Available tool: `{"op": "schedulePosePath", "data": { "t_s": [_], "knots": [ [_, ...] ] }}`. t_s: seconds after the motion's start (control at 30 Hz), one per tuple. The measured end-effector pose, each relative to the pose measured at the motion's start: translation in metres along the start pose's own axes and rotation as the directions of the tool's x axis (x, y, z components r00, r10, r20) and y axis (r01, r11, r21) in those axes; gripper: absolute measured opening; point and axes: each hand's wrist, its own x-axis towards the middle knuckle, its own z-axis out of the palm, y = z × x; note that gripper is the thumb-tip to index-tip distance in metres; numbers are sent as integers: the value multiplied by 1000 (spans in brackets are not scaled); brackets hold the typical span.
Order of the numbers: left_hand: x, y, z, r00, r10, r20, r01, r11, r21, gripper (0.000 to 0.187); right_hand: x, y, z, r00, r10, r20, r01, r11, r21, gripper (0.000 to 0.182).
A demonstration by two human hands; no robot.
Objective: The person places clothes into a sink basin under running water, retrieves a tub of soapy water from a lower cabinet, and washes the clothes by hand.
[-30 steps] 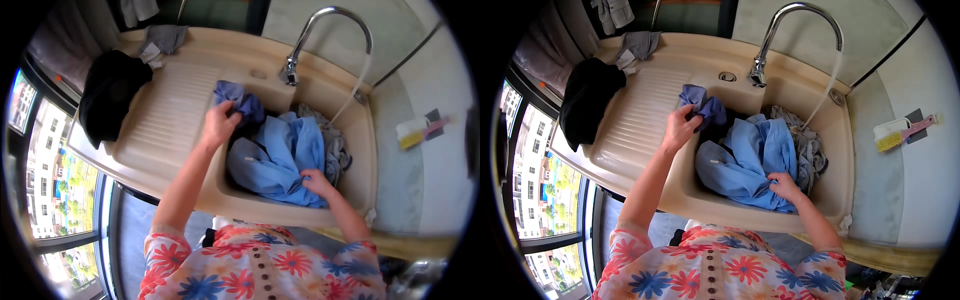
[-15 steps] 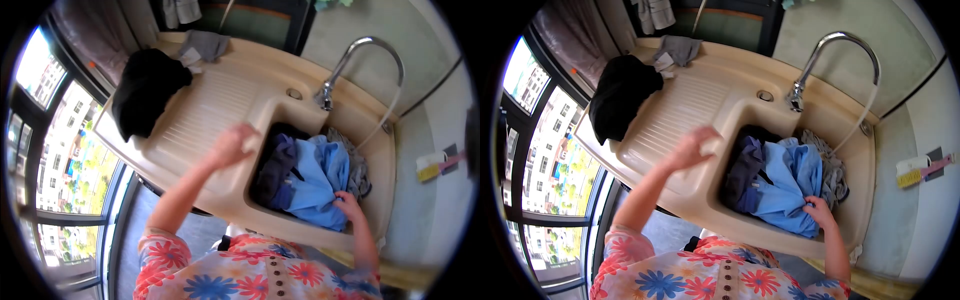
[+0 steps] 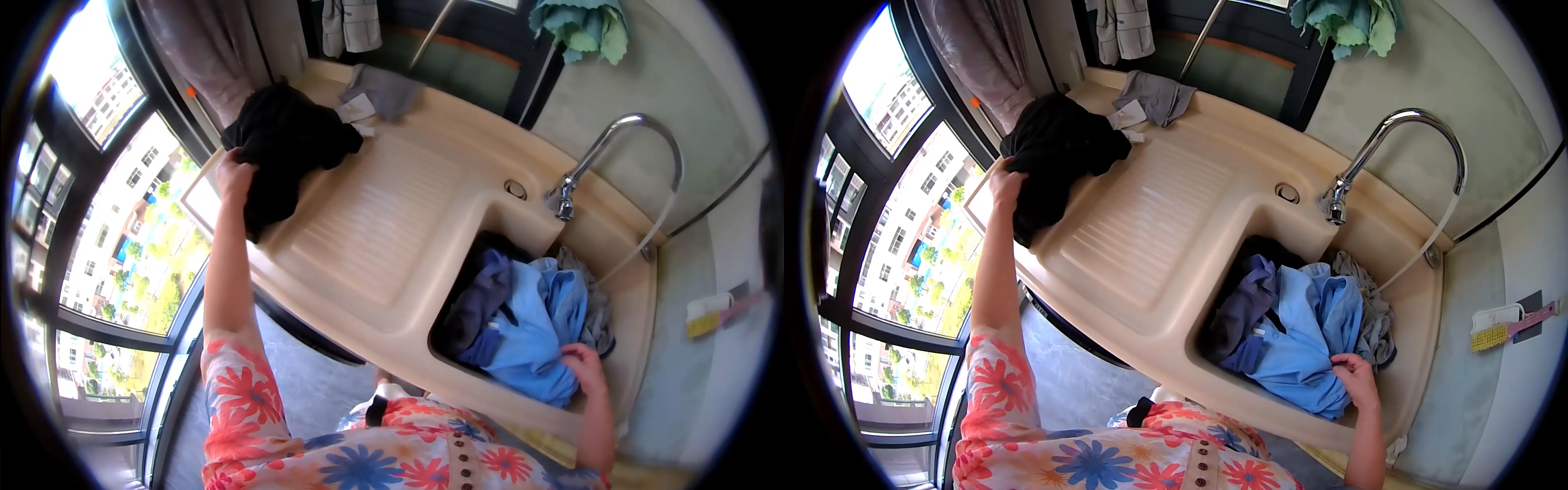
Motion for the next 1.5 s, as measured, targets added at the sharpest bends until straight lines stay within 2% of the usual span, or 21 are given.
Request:
{"op": "schedulePosePath", "data": {
  "t_s": [0.07, 0.1, 0.17, 0.23, 0.27, 0.3, 0.33, 0.37, 0.4, 0.43, 0.47, 0.53, 0.6, 0.7, 0.8, 0.9, 1.0, 1.2, 1.3, 1.4, 1.5],
  "knots": [
    [-5, -5, -19, 966, -140, 217, 249, 734, -632, 40, 6, -3, -12, 995, -58, -83, 60, 998, 19, 17],
    [-18, -2, -29, 959, -82, 272, 269, 577, -771, 35, 8, -5, -15, 989, -85, -124, 90, 996, 29, 16],
    [-32, -32, -17, 956, 254, 147, -108, 769, -630, 33, 9, -22, -10, 980, -110, -167, 125, 989, 83, 17],
    [-85, 16, -32, 939, 231, 254, -71, 855, -514, 33, 12, -49, 2, 987, -127, -98, 144, 969, 200, 26],
    [-128, 55, -34, 922, 35, 385, 166, 865, -474, 34, 16, -62, 16, 990, -144, -6, 139, 942, 305, 29],
    [-166, 83, -32, 916, 104, 387, 121, 849, -514, 36, 20, -76, 33, 982, -167, 85, 119, 907, 405, 32],
    [-198, 106, -28, 870, 167, 464, 98, 864, -494, 39, 23, -90, 50, 965, -196, 173, 86, 863, 498, 36],
    [-225, 120, -14, 772, 420, 477, -154, 852, -500, 46, 28, -105, 70, 950, -199, 242, 33, 833, 553, 41],
    [-251, 137, 0, 623, 550, 556, -211, 803, -557, 54, 33, -114, 84, 930, -203, 307, -25, 798, 602, 47],
    [-284, 143, 24, 547, 694, 468, -264, 674, -689, 62, 41, -111, 87, 899, -350, 262, 280, 921, 270, 49],
    [-309, 153, 38, 412, 740, 532, -227, 648, -727, 66, 52, -102, 90, 828, -490, 273, 534, 838, -113, 52],
    [-339, 164, 45, 199, 753, 627, -306, 655, -691, 62, 73, -84, 88, 834, -482, 267, 545, 796, -263, 54],
    [-328, 165, 38, 220, 839, 498, -349, 544, -763, 57, 80, -77, 86, 960, -171, 222, 123, 969, 215, 56],
    [-278, 149, 25, 400, 819, 411, -450, 566, -690, 41, 70, -59, 76, 988, -134, 73, 109, 953, 282, 51],
    [-203, 98, 30, 696, 640, 325, -614, 766, -193, 50, 47, -45, 47, 991, -89, -97, 118, 927, 355, 47],
    [-146, 51, 29, 888, 339, 310, -456, 728, 512, 74, 47, -22, 11, 990, 54, -131, -18, 965, 260, 41],
    [-126, 33, 24, 965, 21, 263, -185, 763, 619, 86, 48, 6, -17, 975, 101, -199, -74, 987, 142, 42],
    [-93, -3, 30, 970, 97, 223, -214, 772, 598, 72, 3, -18, -81, 969, 62, -237, -30, 991, 134, 45],
    [-94, -5, 37, 953, 162, 255, -288, 740, 607, 56, -19, -8, -125, 909, -16, -417, 22, 1000, 10, 43],
    [-99, 5, 28, 941, 122, 315, -227, 919, 323, 42, -42, 6, -175, 828, -66, -556, -10, 991, -134, 41],
    [-107, 19, 29, 854, -43, 519, 232, 924, -305, 32, -58, 20, -204, 820, -92, -565, 24, 992, -128, 39]
  ]
}}
